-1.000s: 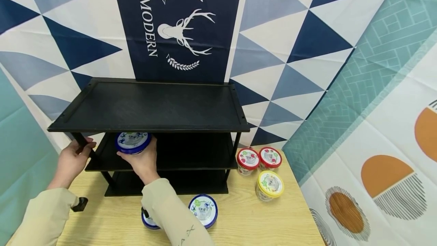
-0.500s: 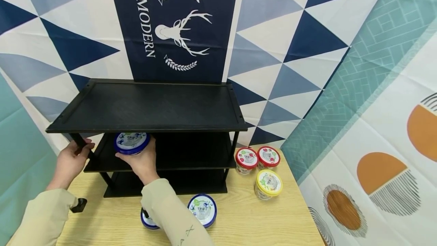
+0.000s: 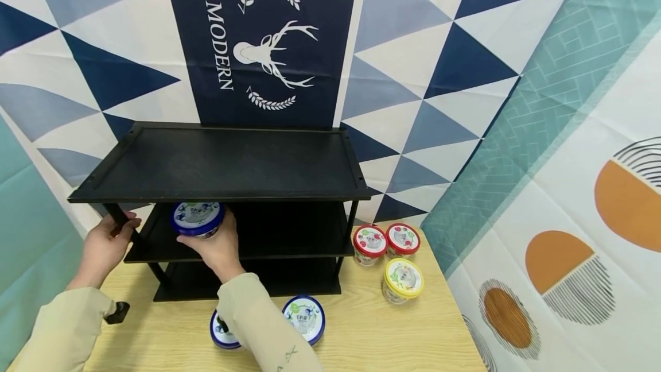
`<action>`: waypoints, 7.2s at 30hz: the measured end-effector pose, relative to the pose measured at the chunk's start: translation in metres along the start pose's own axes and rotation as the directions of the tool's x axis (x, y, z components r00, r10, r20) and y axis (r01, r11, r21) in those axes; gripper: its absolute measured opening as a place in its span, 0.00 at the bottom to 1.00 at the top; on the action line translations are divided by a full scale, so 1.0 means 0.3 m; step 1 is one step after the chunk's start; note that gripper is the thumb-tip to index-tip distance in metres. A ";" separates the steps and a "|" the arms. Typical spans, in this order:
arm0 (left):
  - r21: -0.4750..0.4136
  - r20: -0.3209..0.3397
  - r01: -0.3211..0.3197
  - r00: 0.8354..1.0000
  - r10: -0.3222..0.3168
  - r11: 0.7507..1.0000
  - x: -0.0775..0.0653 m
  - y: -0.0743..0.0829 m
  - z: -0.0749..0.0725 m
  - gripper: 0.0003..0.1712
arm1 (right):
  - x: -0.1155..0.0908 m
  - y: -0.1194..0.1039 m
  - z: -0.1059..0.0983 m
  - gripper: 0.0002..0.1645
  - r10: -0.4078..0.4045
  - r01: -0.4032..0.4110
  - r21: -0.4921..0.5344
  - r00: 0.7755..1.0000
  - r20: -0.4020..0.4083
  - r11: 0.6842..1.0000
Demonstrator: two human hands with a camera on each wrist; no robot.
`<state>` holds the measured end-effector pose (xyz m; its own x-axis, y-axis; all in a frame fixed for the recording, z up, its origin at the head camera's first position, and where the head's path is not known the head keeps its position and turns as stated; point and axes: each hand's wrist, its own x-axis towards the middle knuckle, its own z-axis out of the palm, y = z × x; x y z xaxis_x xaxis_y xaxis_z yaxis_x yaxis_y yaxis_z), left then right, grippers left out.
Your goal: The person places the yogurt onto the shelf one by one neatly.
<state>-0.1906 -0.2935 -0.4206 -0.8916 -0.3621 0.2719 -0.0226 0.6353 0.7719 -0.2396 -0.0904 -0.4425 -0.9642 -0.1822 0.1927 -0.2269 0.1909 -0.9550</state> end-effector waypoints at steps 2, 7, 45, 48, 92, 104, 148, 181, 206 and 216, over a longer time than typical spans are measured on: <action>0.000 0.002 -0.002 1.000 0.002 1.000 -0.002 -0.002 0.004 0.16 | -0.004 0.007 -0.013 0.60 -0.003 0.004 -0.015 1.000 0.009 1.000; 0.007 -0.008 -0.009 1.000 0.009 1.000 -0.005 -0.006 0.009 0.16 | -0.017 0.019 -0.045 0.56 0.003 -0.001 -0.053 0.999 0.034 0.999; -0.028 0.000 -0.018 1.000 0.018 0.999 -0.006 -0.002 -0.008 0.16 | -0.125 0.040 -0.385 0.45 -0.062 0.054 -0.251 0.998 -0.025 0.966; -0.019 0.002 -0.014 1.000 0.014 1.000 0.000 -0.004 -0.007 0.17 | -0.134 0.049 -0.404 0.45 -0.084 0.076 -0.250 0.996 -0.024 0.965; -0.029 -0.004 -0.019 1.000 0.019 0.999 -0.006 -0.006 -0.006 0.16 | -0.296 0.158 -0.657 0.40 -0.082 0.070 -0.252 0.996 -0.039 0.965; -0.035 -0.006 -0.014 1.000 0.013 0.999 -0.003 -0.006 -0.005 0.16 | -0.354 0.229 -0.695 0.38 -0.048 0.041 -0.248 0.998 -0.026 0.968; -0.025 0.005 0.006 1.000 -0.006 1.000 -0.003 -0.008 0.002 0.17 | -0.539 0.502 -0.738 0.57 0.237 -0.212 -0.311 0.970 0.044 0.926; 0.006 0.009 0.024 1.000 -0.024 1.000 -0.001 -0.009 -0.003 0.18 | -0.576 0.590 -0.656 0.65 0.248 -0.223 -0.223 0.965 0.087 0.949; 0.038 0.000 0.032 0.999 -0.032 0.999 0.001 -0.007 0.003 0.17 | -0.575 0.610 -0.573 0.65 0.263 -0.270 -0.198 0.963 -0.064 0.942; 0.027 -0.005 0.031 1.000 -0.031 0.999 0.004 -0.006 0.006 0.18 | -0.568 0.613 -0.548 0.66 0.254 -0.273 -0.177 0.959 -0.122 0.946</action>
<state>-0.1925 -0.2938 -0.4226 -0.8884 -0.3847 0.2507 -0.0624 0.6421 0.7641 -0.1396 0.1345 -0.6139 -0.9995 -0.0084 -0.0301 0.0242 0.4009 -0.9158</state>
